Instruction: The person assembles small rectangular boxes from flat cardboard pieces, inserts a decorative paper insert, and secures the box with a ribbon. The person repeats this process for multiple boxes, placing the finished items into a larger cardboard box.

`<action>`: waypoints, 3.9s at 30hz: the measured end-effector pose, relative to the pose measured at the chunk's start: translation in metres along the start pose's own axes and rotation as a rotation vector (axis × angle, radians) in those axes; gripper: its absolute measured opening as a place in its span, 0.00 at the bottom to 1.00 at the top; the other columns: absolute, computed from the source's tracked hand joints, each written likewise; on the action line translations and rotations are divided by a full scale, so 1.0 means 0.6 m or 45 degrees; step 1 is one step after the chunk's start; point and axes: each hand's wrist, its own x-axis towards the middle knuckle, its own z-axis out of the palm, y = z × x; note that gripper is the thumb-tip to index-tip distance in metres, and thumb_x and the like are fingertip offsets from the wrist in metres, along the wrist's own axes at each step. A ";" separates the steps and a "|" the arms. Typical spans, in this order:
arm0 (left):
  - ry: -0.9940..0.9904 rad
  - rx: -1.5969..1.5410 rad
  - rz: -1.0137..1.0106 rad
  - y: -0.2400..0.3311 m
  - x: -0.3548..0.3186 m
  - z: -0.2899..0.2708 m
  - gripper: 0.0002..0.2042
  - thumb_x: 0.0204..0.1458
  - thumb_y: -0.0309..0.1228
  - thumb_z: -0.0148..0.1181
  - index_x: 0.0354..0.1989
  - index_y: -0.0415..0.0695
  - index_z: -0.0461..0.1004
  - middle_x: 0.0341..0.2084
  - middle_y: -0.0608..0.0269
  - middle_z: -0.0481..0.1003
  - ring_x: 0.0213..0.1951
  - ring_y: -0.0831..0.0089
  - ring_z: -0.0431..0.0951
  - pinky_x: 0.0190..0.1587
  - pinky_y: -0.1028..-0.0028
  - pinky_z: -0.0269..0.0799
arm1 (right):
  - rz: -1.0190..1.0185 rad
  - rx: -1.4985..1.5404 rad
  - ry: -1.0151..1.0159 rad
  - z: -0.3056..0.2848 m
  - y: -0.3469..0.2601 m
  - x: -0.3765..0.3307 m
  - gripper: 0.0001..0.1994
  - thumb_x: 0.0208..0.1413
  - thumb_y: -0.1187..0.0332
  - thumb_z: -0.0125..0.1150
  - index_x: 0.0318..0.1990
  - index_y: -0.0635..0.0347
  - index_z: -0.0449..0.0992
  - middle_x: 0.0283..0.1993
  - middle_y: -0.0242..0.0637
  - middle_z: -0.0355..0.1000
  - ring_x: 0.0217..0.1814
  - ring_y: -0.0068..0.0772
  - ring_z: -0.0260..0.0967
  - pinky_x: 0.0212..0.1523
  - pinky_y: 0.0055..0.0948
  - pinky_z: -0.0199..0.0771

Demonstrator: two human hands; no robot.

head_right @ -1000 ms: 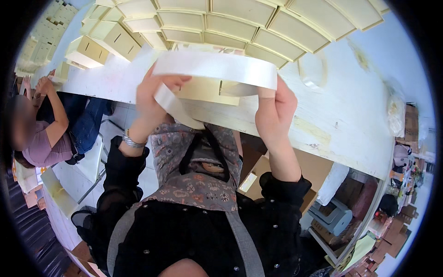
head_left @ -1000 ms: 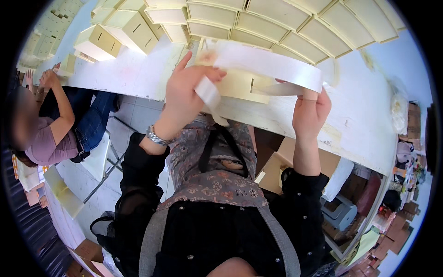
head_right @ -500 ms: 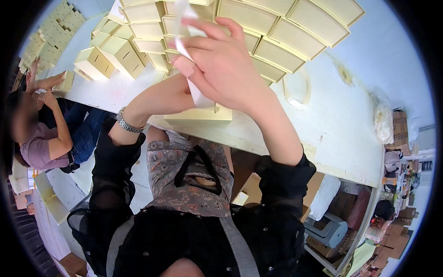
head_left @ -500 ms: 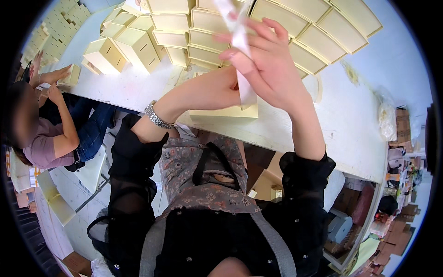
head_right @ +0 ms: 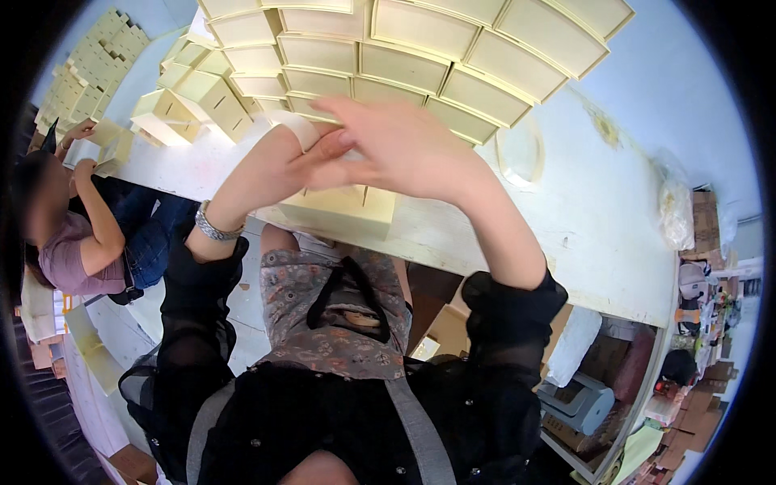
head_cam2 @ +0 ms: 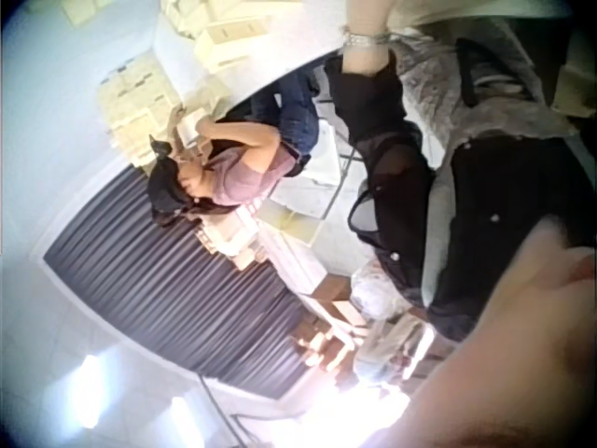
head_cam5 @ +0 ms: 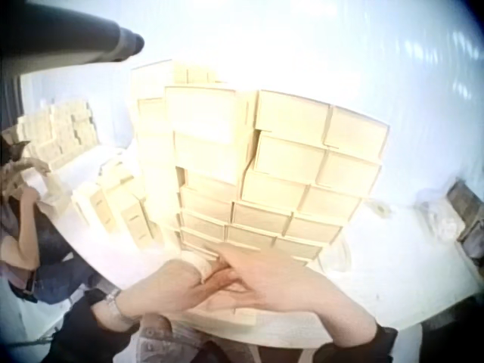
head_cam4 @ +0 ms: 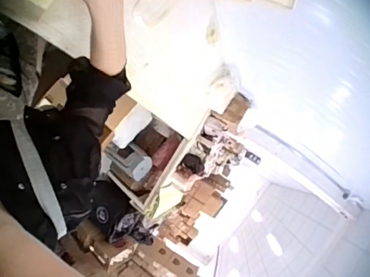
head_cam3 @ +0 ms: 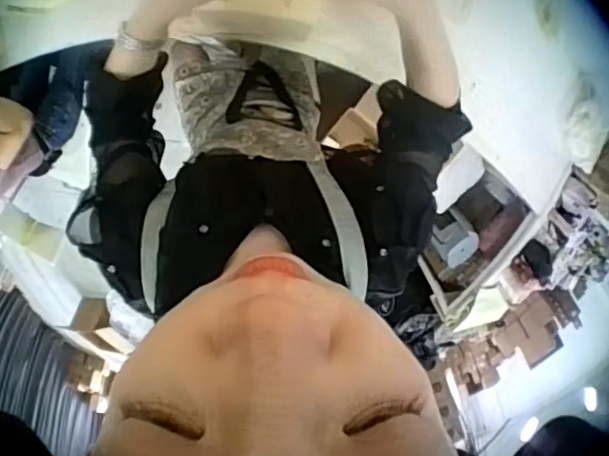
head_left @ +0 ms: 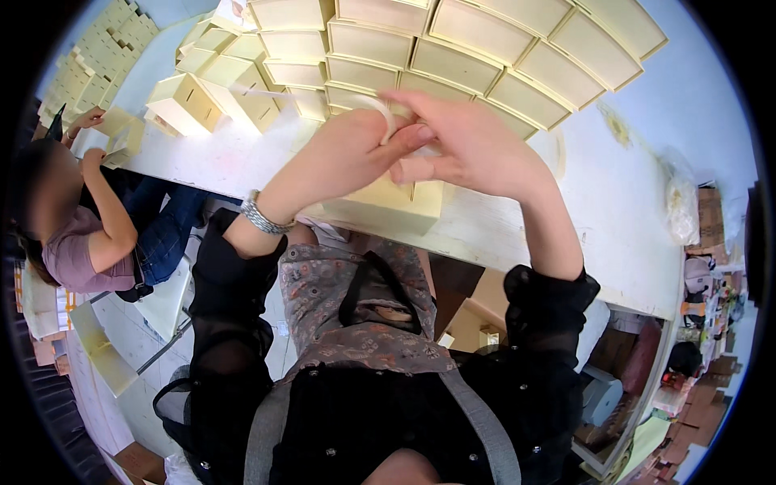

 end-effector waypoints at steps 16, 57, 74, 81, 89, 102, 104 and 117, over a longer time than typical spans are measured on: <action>0.596 0.373 0.827 -0.059 -0.020 0.032 0.10 0.39 0.25 0.60 0.33 0.39 0.78 0.35 0.58 0.77 0.35 0.61 0.78 0.34 0.69 0.76 | 0.528 0.981 0.014 0.115 0.079 -0.051 0.18 0.54 0.83 0.46 0.52 0.64 0.72 0.45 0.38 0.73 0.46 0.30 0.69 0.50 0.29 0.68; -0.297 -0.170 -0.420 -0.062 -0.150 0.031 0.10 0.47 0.35 0.66 0.34 0.46 0.76 0.21 0.67 0.72 0.21 0.76 0.72 0.24 0.78 0.66 | -0.021 -0.140 -0.046 0.151 0.023 -0.146 0.28 0.42 0.54 0.68 0.45 0.69 0.74 0.26 0.39 0.64 0.27 0.42 0.65 0.30 0.35 0.66; 0.097 -0.058 -0.166 -0.054 -0.086 0.094 0.07 0.42 0.28 0.67 0.30 0.43 0.76 0.23 0.63 0.71 0.29 0.64 0.73 0.29 0.69 0.69 | 0.231 -0.128 0.299 0.174 0.007 -0.141 0.07 0.50 0.68 0.61 0.32 0.63 0.79 0.19 0.36 0.63 0.20 0.38 0.64 0.22 0.34 0.65; 0.374 0.212 0.138 -0.071 -0.079 0.133 0.09 0.33 0.25 0.66 0.25 0.46 0.74 0.26 0.68 0.73 0.31 0.67 0.73 0.32 0.70 0.71 | 0.293 0.079 0.231 0.153 0.011 -0.137 0.08 0.53 0.68 0.59 0.34 0.63 0.79 0.18 0.33 0.64 0.22 0.31 0.67 0.24 0.29 0.66; 0.124 0.181 0.649 -0.074 -0.055 0.110 0.08 0.35 0.23 0.62 0.27 0.46 0.73 0.34 0.70 0.77 0.35 0.68 0.74 0.36 0.70 0.71 | 0.969 1.628 0.380 0.126 0.131 -0.065 0.11 0.58 0.67 0.56 0.40 0.68 0.77 0.19 0.20 0.56 0.21 0.12 0.52 0.23 0.16 0.57; -0.211 -0.200 -0.266 -0.030 -0.054 0.096 0.21 0.46 0.27 0.62 0.51 0.47 0.69 0.30 0.60 0.76 0.34 0.64 0.76 0.35 0.70 0.71 | 0.357 1.306 0.413 0.105 -0.005 -0.042 0.08 0.63 0.68 0.48 0.44 0.60 0.70 0.30 0.31 0.70 0.35 0.24 0.71 0.41 0.25 0.72; -0.193 -0.191 -0.258 -0.039 -0.059 0.096 0.19 0.46 0.29 0.63 0.49 0.47 0.72 0.27 0.61 0.76 0.30 0.65 0.76 0.33 0.71 0.71 | 0.036 0.783 -0.131 0.120 -0.059 -0.044 0.06 0.56 0.72 0.53 0.41 0.60 0.71 0.31 0.35 0.71 0.35 0.33 0.72 0.40 0.30 0.72; 0.026 -0.185 -0.092 -0.046 -0.059 0.121 0.12 0.42 0.29 0.67 0.37 0.44 0.79 0.21 0.63 0.75 0.24 0.75 0.74 0.29 0.79 0.69 | 0.534 -0.073 0.638 0.206 -0.065 -0.186 0.08 0.40 0.70 0.70 0.26 0.59 0.75 0.29 0.34 0.69 0.36 0.37 0.65 0.37 0.32 0.63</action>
